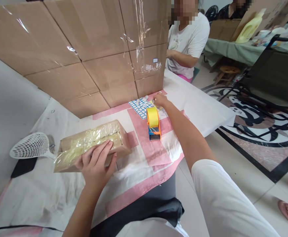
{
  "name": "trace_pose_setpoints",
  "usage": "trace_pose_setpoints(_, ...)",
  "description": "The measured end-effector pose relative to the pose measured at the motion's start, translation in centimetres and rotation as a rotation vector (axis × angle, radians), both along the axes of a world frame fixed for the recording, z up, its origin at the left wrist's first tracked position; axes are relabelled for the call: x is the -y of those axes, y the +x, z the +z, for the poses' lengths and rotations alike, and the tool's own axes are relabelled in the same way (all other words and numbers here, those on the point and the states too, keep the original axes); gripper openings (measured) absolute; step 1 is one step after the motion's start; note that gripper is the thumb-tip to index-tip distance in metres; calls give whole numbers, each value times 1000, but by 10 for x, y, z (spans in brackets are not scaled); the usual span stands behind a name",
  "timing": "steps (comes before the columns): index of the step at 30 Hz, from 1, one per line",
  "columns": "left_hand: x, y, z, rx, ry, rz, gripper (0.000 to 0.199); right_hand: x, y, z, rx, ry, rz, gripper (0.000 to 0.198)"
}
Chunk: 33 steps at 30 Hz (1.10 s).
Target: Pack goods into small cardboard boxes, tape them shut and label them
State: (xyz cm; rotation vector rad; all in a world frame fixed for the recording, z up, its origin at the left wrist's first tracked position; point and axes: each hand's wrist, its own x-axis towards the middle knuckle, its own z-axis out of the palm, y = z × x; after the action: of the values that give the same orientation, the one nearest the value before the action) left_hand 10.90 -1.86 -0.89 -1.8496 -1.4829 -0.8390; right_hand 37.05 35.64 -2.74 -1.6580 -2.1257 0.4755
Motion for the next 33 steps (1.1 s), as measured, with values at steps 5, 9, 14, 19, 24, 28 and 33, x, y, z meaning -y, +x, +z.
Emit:
trace_pose_setpoints(5,3,-5,3,-26,-23,-8,60,22,-6,26,-132,110,-5,17)
trace_pose_setpoints(9,7,-23,4,-33,-44,-48,55,92,-9,51,-544,232,119,7)
trace_pose_setpoints(14,19,-43,5,-42,-124,-101,53,219,-31,45,-726,137,479,2)
trace_pose_setpoints(19,32,-50,7,-44,-202,-128,51,264,-65,21,-276,158,631,18)
trace_pose_setpoints(24,35,-49,2,-8,-173,-131,50,263,-78,16,54,231,712,21)
trace_pose_setpoints(28,31,-47,-1,10,-148,-122,47,274,-81,15,102,267,683,20)
trace_pose_setpoints(33,31,-45,-2,55,-164,-111,45,290,-86,6,27,276,576,20)
